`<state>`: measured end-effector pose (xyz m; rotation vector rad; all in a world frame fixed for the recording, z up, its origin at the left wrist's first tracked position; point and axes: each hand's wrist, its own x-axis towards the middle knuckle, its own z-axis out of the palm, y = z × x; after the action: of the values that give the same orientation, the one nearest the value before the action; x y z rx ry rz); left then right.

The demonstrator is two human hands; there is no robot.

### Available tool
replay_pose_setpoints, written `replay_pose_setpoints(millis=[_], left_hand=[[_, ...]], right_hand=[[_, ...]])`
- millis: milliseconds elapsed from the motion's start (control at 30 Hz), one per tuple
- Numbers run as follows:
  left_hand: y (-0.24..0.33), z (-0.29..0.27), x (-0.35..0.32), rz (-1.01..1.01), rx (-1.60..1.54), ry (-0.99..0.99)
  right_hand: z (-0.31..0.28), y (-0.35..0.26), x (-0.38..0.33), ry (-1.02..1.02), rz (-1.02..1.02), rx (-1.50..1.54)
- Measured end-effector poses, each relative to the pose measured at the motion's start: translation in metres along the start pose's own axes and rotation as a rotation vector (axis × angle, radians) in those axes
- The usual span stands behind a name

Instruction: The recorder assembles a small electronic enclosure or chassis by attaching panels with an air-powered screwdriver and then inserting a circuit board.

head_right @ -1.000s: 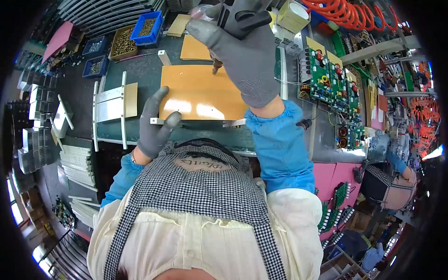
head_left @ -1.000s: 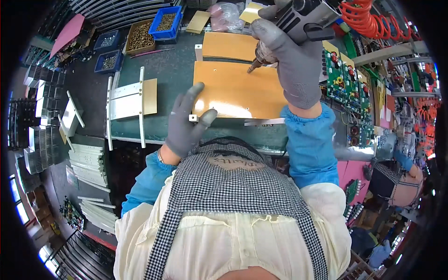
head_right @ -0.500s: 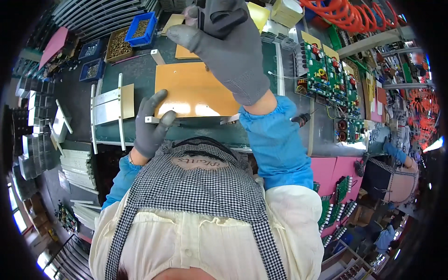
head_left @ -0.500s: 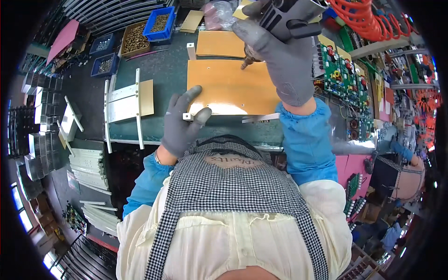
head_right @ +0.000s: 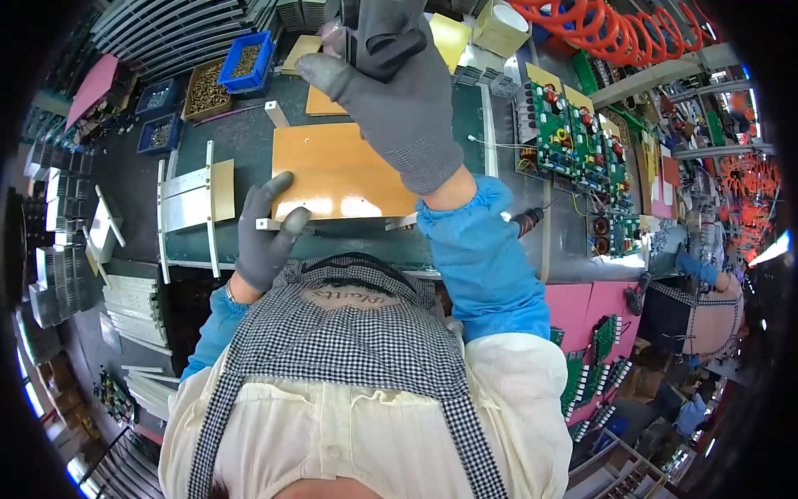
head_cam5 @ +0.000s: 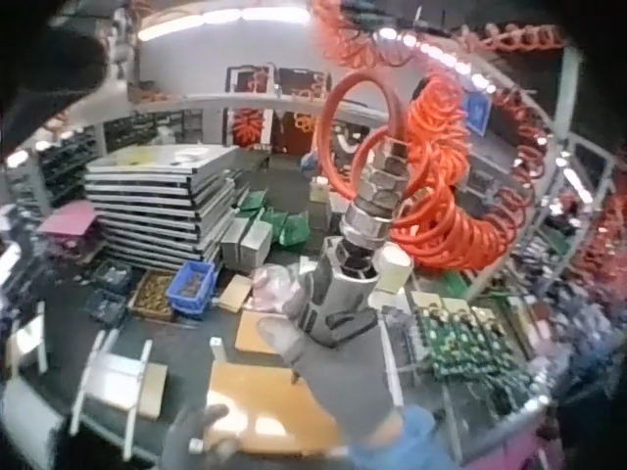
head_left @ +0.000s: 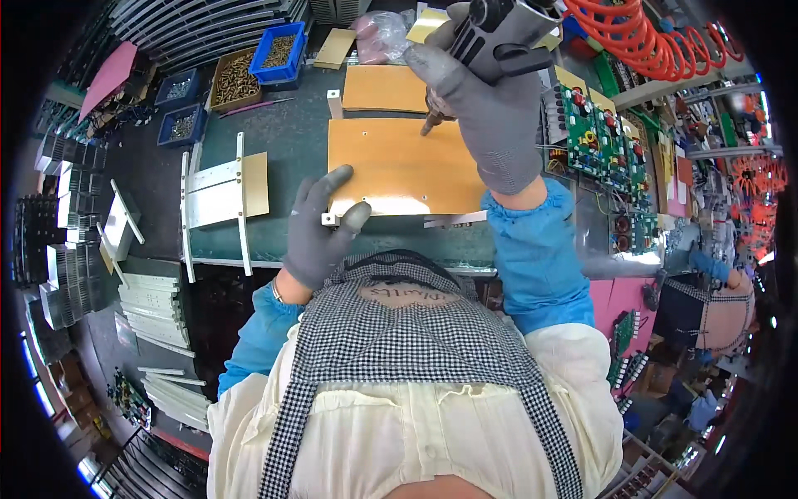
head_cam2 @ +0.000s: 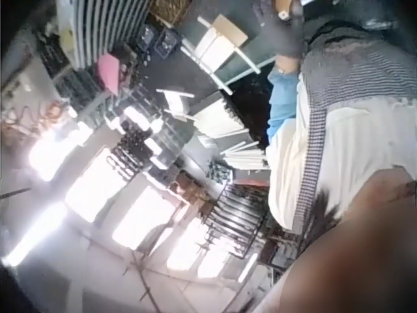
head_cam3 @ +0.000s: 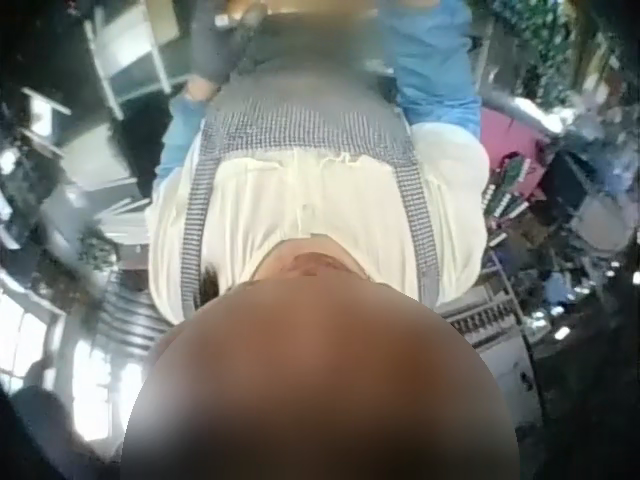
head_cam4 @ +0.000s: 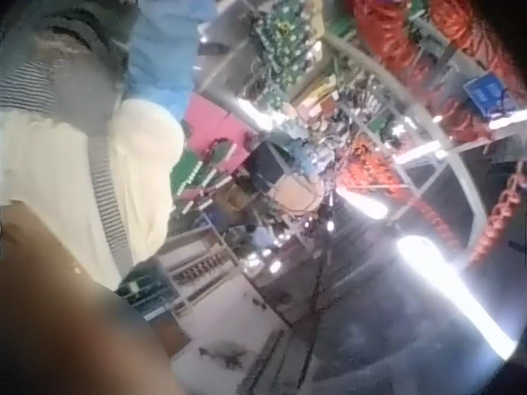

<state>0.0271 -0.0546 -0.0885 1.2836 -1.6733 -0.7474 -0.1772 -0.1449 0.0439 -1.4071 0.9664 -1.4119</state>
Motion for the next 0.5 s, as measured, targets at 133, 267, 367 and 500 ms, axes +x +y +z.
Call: replay_pose_setpoints(millis=[133,267,367,500], left_hand=[[0.002,-0.002,0.000,-0.005,0.022,-0.009],[0.003,-0.002,0.000,0.029,0.036,0.007],[0.004,-0.002,0.000,0.049,0.044,0.012],[0.008,-0.004,-0.002,-0.005,0.019,0.002]], right_hand=[[-0.001,0.003,0.001,-0.027,-0.010,-0.037],[0.002,0.008,0.002,0.000,-0.077,0.051],[0.005,0.012,0.003,0.004,-0.102,0.097],[0.006,0.011,0.006,-0.048,-0.063,-0.035]])
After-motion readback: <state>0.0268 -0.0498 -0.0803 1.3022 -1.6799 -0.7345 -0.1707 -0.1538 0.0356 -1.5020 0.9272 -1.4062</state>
